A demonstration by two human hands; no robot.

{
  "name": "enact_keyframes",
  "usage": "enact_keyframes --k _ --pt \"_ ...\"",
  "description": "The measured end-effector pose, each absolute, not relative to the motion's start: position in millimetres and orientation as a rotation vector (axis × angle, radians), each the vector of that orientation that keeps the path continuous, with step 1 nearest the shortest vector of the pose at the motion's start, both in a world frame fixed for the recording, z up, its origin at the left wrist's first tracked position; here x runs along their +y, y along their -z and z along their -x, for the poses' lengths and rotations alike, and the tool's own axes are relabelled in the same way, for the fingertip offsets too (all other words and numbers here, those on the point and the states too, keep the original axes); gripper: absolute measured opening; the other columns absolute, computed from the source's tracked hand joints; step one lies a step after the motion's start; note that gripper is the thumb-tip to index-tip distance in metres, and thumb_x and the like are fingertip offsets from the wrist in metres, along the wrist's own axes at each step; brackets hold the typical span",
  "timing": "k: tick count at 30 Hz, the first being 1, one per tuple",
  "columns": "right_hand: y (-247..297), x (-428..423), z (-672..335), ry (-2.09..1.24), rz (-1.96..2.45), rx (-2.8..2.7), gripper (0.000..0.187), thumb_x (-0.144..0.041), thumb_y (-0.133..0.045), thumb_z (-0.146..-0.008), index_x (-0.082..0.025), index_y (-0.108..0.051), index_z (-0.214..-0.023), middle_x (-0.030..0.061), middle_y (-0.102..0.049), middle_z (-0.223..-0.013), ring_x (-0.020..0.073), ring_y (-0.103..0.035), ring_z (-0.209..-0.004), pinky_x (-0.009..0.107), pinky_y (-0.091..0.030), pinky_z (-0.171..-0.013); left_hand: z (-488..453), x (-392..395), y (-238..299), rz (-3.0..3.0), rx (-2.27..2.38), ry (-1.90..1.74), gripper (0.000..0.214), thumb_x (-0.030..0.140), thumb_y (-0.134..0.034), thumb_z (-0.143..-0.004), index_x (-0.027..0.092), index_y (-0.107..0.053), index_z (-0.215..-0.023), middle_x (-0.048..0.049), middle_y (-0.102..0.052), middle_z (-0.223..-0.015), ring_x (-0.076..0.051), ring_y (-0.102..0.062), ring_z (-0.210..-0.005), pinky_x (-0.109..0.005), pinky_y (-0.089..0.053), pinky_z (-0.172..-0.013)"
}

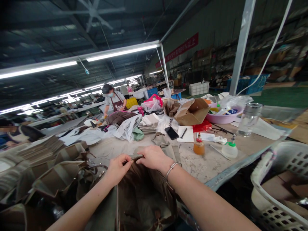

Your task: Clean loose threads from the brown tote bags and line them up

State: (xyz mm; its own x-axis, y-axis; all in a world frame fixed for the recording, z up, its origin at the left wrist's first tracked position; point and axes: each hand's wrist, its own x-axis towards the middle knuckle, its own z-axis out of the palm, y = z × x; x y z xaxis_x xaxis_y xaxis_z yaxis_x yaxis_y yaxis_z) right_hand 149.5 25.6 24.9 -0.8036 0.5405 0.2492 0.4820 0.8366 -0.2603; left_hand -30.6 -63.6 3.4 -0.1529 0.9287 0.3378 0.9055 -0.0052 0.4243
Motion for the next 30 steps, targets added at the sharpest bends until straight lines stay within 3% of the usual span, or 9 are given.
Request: enact_keyframes --k 3,7,11,13,19,30 --pt "-29 26 -143 -0.235 0.690 -2.752 0.034 -0.052 -0.054 -0.078 -0.027 -0.066 -0.097 0.0013 -0.069 -0.088 0.0189 -0.061 -0.084 0.024 -0.038 -0.062 31 -63 -3 -2.026 2.172 -0.867 0.008 0.021 -0.054 -0.076 0.018 -0.060 -0.072 0.0009 -0.065 -0.073 -0.014 -0.061 -0.070 -0.027 -0.046 -0.068" --pt "-27 25 -132 -0.201 0.720 -2.813 0.026 -0.040 -0.050 -0.084 -0.024 -0.070 -0.086 0.0031 -0.070 -0.086 0.0189 -0.061 -0.084 0.024 -0.039 -0.064 34 -65 -2 -1.970 2.110 -0.910 0.002 0.020 -0.057 -0.074 0.019 -0.058 -0.076 0.0007 -0.066 -0.075 -0.014 -0.063 -0.073 -0.028 -0.048 -0.072" --pt "-25 24 -129 -0.214 0.716 -2.806 0.025 -0.037 -0.050 -0.084 -0.022 -0.070 -0.087 0.0040 -0.070 -0.086 0.0190 -0.062 -0.084 0.024 -0.039 -0.065 39 -69 -6 -1.841 1.980 -1.010 0.041 0.024 -0.067 -0.068 0.019 -0.050 -0.106 -0.0042 -0.066 -0.099 -0.016 -0.064 -0.087 -0.029 -0.050 -0.080" --pt "-26 24 -131 -0.207 0.692 -2.805 0.024 -0.035 -0.050 -0.083 -0.022 -0.070 -0.086 0.0038 -0.070 -0.086 0.0188 -0.062 -0.083 0.023 -0.039 -0.064 41 -72 -10 -1.879 2.008 -0.898 0.048 0.028 -0.071 -0.063 0.020 -0.054 -0.107 -0.0047 -0.066 -0.102 -0.019 -0.064 -0.088 -0.031 -0.050 -0.079" --pt "-24 28 -133 -0.198 0.666 -2.794 0.024 -0.033 -0.050 -0.084 -0.022 -0.071 -0.084 0.0042 -0.070 -0.084 0.0182 -0.061 -0.082 0.023 -0.038 -0.065 41 -72 -15 -1.987 2.133 -0.587 0.018 0.036 -0.062 -0.072 0.025 -0.070 -0.085 0.0013 -0.071 -0.080 -0.019 -0.064 -0.072 -0.027 -0.045 -0.066" --pt "-21 31 -134 -0.190 0.638 -2.784 0.023 -0.033 -0.050 -0.084 -0.022 -0.070 -0.083 0.0032 -0.069 -0.084 0.0170 -0.060 -0.080 0.023 -0.037 -0.064 40 -71 -14 -2.158 2.102 -0.475 0.016 0.037 -0.057 -0.077 0.027 -0.070 -0.081 0.0017 -0.071 -0.077 -0.018 -0.063 -0.070 -0.024 -0.040 -0.061"
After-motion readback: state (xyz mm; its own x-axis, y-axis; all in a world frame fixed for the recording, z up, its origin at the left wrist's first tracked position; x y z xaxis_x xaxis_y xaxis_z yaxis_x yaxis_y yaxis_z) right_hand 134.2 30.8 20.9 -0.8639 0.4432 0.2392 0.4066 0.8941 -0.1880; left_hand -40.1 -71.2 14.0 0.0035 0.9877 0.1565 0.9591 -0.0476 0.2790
